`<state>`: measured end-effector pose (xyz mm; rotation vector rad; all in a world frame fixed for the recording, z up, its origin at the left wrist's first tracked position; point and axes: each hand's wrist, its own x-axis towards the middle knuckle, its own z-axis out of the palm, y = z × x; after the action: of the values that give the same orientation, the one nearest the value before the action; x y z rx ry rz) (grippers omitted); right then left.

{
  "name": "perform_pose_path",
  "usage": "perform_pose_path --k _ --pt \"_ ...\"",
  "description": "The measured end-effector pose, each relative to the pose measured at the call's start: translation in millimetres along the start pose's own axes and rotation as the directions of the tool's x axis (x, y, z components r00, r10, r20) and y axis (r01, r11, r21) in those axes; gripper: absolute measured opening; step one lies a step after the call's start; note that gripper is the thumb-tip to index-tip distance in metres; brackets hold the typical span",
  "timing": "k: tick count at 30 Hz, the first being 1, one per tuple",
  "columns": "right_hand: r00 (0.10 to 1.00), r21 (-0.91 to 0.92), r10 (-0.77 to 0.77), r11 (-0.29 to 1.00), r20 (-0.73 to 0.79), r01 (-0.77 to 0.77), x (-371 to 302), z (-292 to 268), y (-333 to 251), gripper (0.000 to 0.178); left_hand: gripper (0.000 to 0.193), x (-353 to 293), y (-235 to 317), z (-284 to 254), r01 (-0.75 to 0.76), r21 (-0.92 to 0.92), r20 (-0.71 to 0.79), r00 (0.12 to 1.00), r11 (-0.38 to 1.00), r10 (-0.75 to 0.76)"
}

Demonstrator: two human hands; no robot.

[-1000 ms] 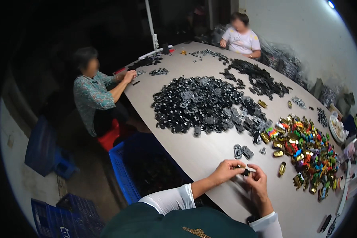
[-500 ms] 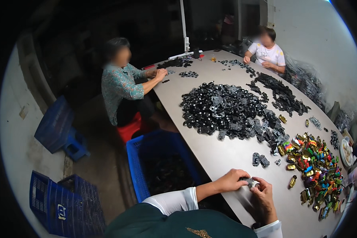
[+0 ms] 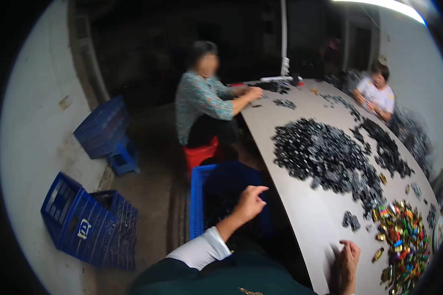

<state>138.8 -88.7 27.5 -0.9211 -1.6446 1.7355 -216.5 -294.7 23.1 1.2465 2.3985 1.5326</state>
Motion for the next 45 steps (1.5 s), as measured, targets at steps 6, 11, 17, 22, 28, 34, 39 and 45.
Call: perform_pose_path --k 6,11,17,22,28,34,39,45 --pt "0.999 0.165 0.045 0.985 0.021 -0.048 -28 22 -30 0.025 0.044 18 41 47 -0.293 -0.103 -0.062 0.956 0.951 0.288" --pt "0.998 0.153 0.057 0.987 -0.015 -0.054 -28 12 -29 0.026 0.045 22 78 70 -0.108 -0.359 0.121 0.979 0.927 0.161" --pt "0.991 0.016 0.121 0.993 -0.058 -0.121 4 -1 -5 0.022 0.049 37 79 111 -0.016 -0.305 0.236 0.967 0.952 0.092" --pt "0.990 0.130 0.137 0.982 0.021 -0.138 6 -9 -3 0.021 0.048 83 104 144 0.151 -0.294 0.430 0.903 0.944 -0.010" --pt "0.988 0.009 0.155 0.988 0.009 -0.155 8 -15 0 0.020 0.055 137 84 179 -0.341 0.160 0.050 0.940 0.926 0.338" --pt "0.986 0.117 0.157 0.980 0.052 -0.162 8 -23 4 0.023 0.077 193 6 138 0.013 0.402 -0.246 0.965 0.916 0.094" --pt "0.986 0.197 0.156 0.966 0.063 -0.166 12 -25 5 0.024 0.081 200 -42 131 0.223 0.413 -0.157 0.972 0.883 -0.172" --pt "0.986 0.124 0.153 0.979 0.062 -0.159 13 -24 4 0.024 0.076 188 -34 153 0.055 0.502 -0.029 0.998 0.863 -0.047"
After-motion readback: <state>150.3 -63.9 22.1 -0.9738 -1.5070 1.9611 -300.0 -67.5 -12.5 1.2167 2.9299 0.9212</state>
